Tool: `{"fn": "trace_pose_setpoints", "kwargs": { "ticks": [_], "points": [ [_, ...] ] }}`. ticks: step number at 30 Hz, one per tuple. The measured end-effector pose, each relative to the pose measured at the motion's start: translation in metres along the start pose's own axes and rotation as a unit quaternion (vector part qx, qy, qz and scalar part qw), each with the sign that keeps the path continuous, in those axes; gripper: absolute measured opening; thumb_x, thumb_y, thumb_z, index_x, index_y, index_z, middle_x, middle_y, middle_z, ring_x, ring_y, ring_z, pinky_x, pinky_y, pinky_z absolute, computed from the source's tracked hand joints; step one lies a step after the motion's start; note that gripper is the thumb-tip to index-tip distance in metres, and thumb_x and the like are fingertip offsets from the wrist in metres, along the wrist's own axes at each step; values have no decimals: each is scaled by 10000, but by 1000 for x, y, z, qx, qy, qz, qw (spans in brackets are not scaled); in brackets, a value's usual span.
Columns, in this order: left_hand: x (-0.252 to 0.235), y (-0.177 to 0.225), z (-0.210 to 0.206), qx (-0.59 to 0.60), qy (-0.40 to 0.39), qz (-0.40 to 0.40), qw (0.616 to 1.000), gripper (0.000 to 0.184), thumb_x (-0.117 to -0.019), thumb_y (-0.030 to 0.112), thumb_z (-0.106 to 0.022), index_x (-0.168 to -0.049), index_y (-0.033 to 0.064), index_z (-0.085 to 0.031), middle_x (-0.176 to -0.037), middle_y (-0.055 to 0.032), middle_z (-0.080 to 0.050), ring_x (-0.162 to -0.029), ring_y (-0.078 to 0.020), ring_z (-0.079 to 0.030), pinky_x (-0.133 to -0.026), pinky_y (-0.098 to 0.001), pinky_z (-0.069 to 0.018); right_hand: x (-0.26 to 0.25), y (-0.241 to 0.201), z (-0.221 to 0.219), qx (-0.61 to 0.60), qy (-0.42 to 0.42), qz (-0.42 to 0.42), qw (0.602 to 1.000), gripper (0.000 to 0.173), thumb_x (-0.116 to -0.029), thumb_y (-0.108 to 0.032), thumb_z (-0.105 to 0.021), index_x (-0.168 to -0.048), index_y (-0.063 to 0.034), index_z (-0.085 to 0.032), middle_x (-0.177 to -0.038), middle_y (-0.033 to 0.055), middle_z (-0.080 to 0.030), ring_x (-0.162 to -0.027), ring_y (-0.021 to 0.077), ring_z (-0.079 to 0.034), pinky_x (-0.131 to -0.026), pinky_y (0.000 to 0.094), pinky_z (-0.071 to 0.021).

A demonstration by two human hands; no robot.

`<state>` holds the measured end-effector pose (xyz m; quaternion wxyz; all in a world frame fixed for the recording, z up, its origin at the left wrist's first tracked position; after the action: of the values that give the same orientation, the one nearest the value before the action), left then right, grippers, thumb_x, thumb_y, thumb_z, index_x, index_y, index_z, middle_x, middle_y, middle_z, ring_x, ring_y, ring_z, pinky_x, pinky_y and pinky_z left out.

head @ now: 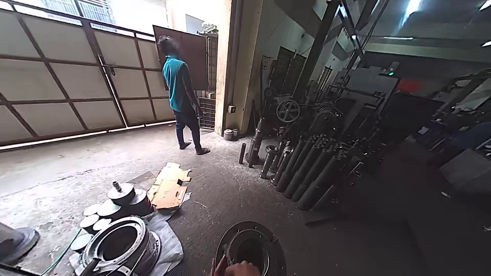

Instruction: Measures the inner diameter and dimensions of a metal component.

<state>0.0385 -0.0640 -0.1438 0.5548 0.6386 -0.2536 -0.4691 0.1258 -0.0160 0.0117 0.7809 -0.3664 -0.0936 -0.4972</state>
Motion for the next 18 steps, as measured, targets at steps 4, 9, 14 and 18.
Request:
{"fn": "trace_pose_setpoints", "kwargs": {
  "ticks": [4,9,14,18],
  "points": [
    [1,0,0,-24,-3,-67,997,284,-929,121,-574,-1017,-83,-752,-1360,-294,-614,-1449,-532,-344,-1249,-577,-193,-5,29,24,36,47,-88,994,470,-1031,-502,-491,-1220,-113,-676,-1112,179,-727,-1101,380,-682,-915,629,-513],
    [2,4,2,-8,-23,13,1000,596,-915,295,-633,-1310,-148,-572,-1455,-295,-527,-1459,-407,-392,-1241,-521,-272,-9,-2,4,-35,-54,151,986,420,-1051,-421,-549,-1262,-74,-657,-1098,209,-719,-1048,400,-695,-907,659,-517],
    [2,1,3,-8,-4,-68,998,238,-924,186,-600,-899,63,-802,-1404,-209,-616,-1479,-439,-356,-1257,-554,-223,-11,30,23,54,27,-50,997,498,-1028,-532,-489,-1174,-101,-691,-1072,182,-731,-1066,386,-694,-898,633,-525],
    [8,6,4,24,2,48,999,492,-910,219,-621,-1284,-99,-608,-1449,-235,-560,-1432,-317,-459,-1223,-461,-341,-22,1,-2,-27,-44,161,986,418,-1049,-421,-528,-1250,-72,-641,-1061,184,-718,-1004,369,-704,-877,629,-540]
  ]
}}
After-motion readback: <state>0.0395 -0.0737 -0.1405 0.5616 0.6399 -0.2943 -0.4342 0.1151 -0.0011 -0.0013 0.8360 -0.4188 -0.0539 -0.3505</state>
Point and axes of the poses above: each hand's wrist, its own x-axis away from the middle knuckle, its own z-axis out of the back of the hand, y = z × x, the point moved 3 cm from there along -x, towards the middle knuckle
